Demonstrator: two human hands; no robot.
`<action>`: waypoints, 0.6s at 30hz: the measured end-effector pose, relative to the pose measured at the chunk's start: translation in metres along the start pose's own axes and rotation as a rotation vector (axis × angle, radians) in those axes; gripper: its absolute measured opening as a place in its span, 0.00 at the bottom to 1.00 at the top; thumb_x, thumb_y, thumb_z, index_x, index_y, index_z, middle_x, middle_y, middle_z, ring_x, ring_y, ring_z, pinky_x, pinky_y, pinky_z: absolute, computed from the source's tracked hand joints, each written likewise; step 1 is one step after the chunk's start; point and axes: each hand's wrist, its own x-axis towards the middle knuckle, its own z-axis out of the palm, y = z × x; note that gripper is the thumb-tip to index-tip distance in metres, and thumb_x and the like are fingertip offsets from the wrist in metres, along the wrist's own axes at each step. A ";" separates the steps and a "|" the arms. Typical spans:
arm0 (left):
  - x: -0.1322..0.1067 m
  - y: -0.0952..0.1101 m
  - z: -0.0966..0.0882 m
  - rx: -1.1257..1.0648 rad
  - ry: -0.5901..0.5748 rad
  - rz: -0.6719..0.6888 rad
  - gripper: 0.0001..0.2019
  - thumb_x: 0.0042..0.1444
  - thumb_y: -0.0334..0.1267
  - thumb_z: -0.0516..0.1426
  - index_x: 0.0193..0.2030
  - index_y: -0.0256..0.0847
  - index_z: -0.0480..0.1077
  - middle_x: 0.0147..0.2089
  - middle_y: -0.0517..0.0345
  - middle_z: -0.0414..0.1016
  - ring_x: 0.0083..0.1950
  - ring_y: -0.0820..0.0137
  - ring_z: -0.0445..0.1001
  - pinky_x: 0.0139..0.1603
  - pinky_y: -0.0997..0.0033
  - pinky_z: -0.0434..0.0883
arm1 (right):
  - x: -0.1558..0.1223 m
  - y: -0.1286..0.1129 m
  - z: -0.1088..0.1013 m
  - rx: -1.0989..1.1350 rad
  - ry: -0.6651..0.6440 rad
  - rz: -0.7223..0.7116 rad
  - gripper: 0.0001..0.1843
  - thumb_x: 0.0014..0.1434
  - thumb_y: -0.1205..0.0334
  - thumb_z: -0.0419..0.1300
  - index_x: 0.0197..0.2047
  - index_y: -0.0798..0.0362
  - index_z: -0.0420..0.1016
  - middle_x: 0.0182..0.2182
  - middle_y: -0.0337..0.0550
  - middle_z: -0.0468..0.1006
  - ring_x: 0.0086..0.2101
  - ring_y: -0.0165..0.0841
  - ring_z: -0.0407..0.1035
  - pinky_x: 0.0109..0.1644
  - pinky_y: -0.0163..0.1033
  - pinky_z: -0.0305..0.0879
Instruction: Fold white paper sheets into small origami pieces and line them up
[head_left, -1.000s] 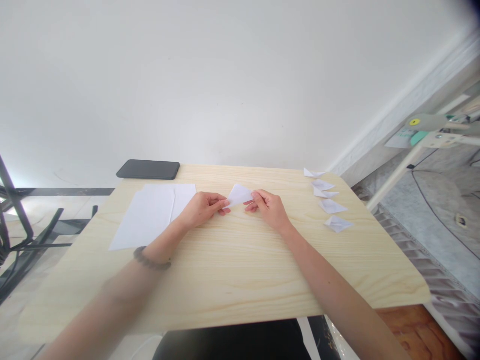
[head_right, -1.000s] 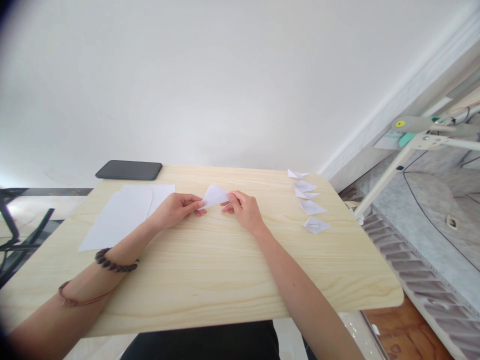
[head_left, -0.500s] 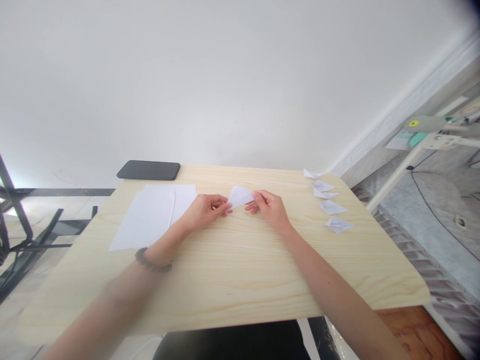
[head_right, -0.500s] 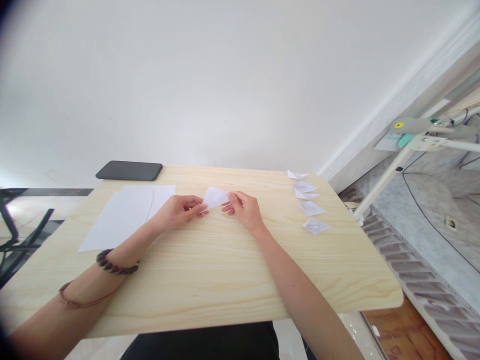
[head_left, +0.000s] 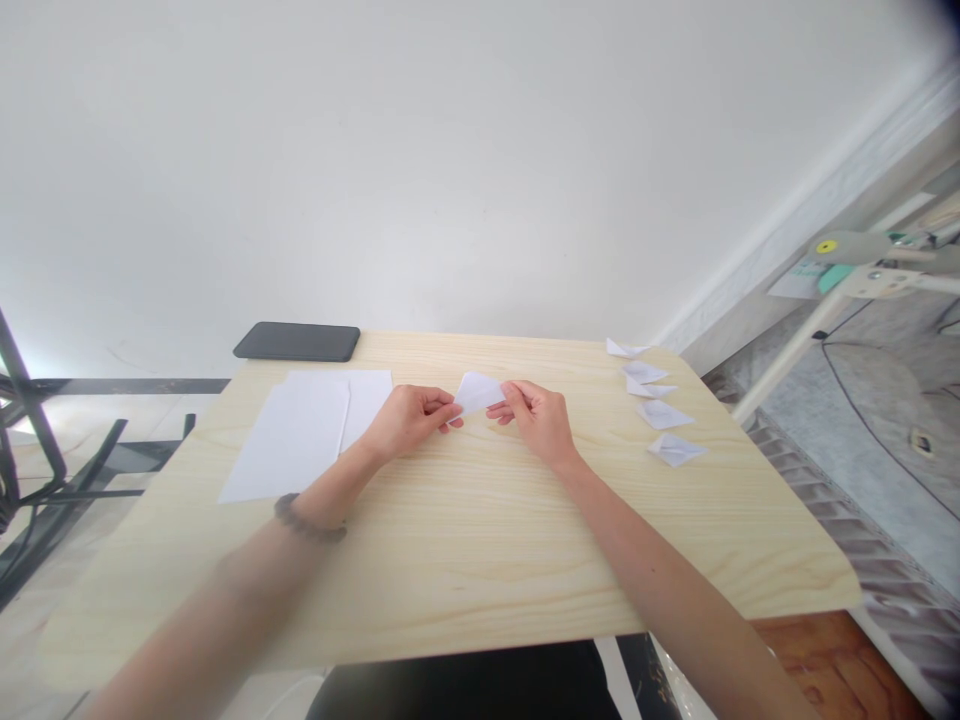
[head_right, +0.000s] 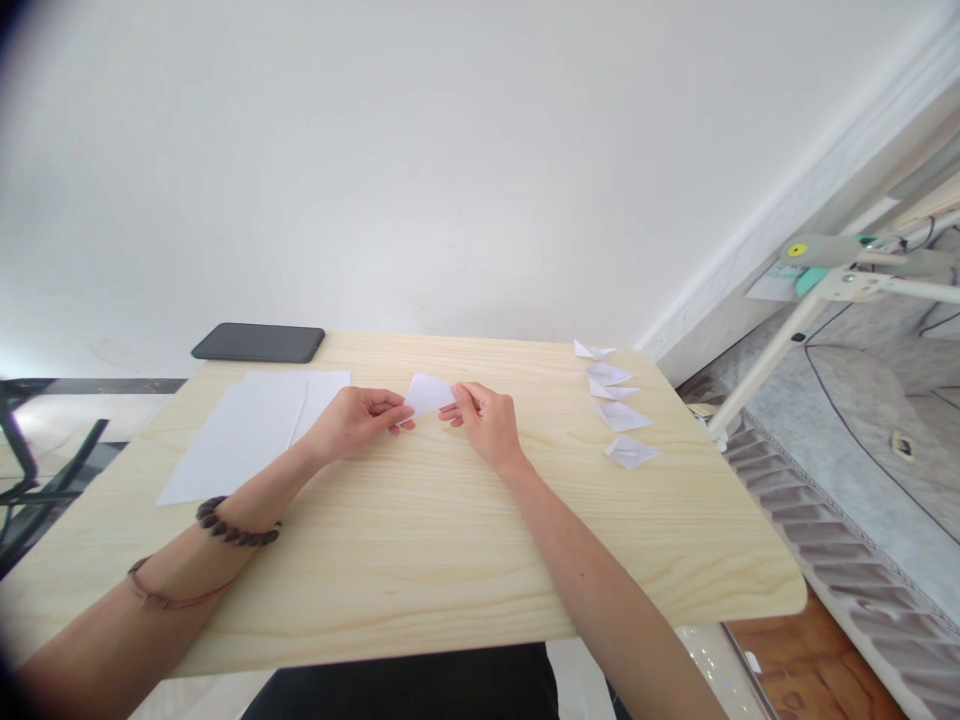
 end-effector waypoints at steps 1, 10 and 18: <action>0.000 0.000 0.000 0.002 -0.002 -0.003 0.15 0.52 0.46 0.52 0.34 0.36 0.72 0.30 0.54 0.77 0.29 0.70 0.73 0.29 0.75 0.66 | 0.000 0.000 0.000 0.003 0.003 0.000 0.21 0.56 0.48 0.48 0.33 0.57 0.71 0.25 0.46 0.78 0.26 0.32 0.73 0.28 0.34 0.71; -0.001 0.004 -0.001 -0.070 0.042 -0.062 0.17 0.52 0.49 0.52 0.36 0.36 0.71 0.30 0.54 0.76 0.25 0.73 0.69 0.22 0.77 0.60 | 0.003 0.003 0.001 0.173 -0.003 0.039 0.20 0.55 0.48 0.50 0.38 0.56 0.70 0.27 0.45 0.76 0.27 0.32 0.73 0.28 0.36 0.71; -0.001 0.004 0.001 -0.339 0.040 -0.060 0.17 0.50 0.48 0.54 0.36 0.34 0.66 0.29 0.50 0.76 0.28 0.72 0.71 0.29 0.73 0.66 | 0.005 0.006 0.000 0.382 -0.115 0.030 0.22 0.49 0.57 0.59 0.47 0.53 0.63 0.35 0.44 0.75 0.30 0.29 0.71 0.35 0.39 0.70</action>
